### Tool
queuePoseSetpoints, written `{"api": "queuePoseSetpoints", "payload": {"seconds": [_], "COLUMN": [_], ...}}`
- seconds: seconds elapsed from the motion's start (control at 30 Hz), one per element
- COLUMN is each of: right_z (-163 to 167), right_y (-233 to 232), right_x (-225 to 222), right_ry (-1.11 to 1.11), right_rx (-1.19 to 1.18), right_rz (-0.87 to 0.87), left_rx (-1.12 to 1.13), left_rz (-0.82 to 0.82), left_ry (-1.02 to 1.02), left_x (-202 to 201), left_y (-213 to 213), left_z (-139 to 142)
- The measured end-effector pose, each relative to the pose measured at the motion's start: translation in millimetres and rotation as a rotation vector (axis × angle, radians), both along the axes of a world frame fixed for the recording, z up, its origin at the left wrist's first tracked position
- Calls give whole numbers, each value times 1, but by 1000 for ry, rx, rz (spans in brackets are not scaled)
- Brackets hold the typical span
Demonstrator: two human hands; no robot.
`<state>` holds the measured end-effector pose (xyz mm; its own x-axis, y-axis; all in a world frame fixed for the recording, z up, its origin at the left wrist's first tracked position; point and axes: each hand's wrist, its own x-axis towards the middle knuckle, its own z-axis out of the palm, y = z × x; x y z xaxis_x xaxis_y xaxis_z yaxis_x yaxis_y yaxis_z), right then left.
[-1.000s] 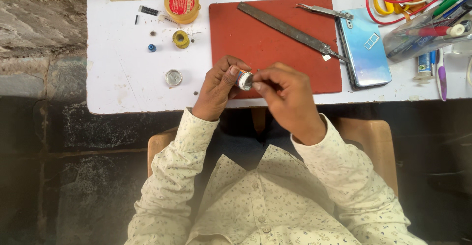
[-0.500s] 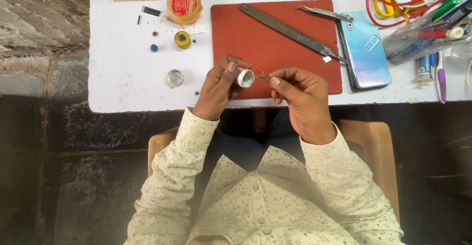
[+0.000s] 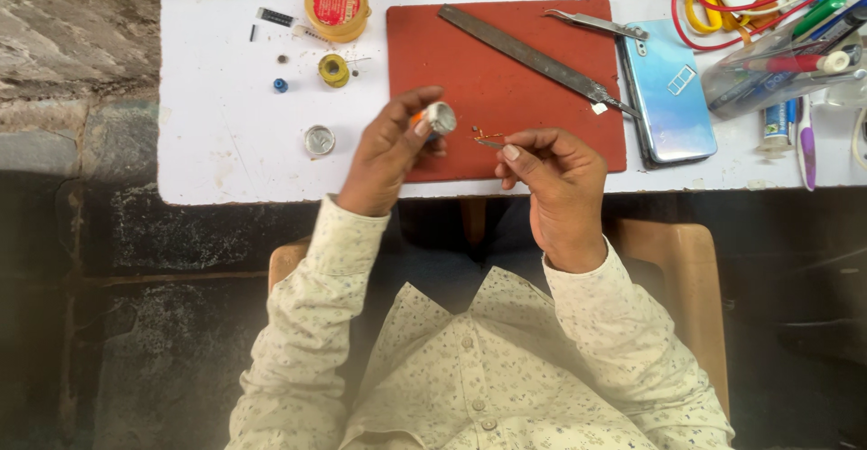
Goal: The person works on a small electronic component on a red mat, using a blue-handled tool to scrape or clean it. They then retrieve a small container from a shelf, open it, and use a thin tool to apply a substance to the component.
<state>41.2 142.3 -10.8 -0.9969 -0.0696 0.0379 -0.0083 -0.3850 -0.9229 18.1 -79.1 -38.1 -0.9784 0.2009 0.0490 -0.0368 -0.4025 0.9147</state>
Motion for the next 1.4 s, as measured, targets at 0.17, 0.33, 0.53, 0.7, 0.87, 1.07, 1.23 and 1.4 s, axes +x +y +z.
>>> {"api": "queuePoseSetpoints", "payload": {"seconds": [0.17,0.33,0.53,0.7,0.87,1.07,1.23,1.4], "right_z": [-13,-19,-16,-16,-18,-18,-19,-21], "right_y": [18,31,25,16,14,12,11,12], "right_x": [4,8,5,-5,-10,-11,-13,-14], "right_ry": [71,313,609,702,688,694,705,718], "right_rx": [67,543,878,972,983,1015,1024,1033], "right_rz": [-121,-341,-410,-415,-387,-382,-417,-419], "left_rx": [-290,-472,-774,-967,-1085,-1258,-1325,-1405], "left_rz": [142,377,515,553,671,498,349,273], "left_ry": [194,236,334,375,551,878,848,855], "left_x": [17,31,28,25,32,37,21,16], "left_y": [-28,-39,-52,-51,-44,11,39,41], "left_z": [5,4,12,18,24,15,14,17]}}
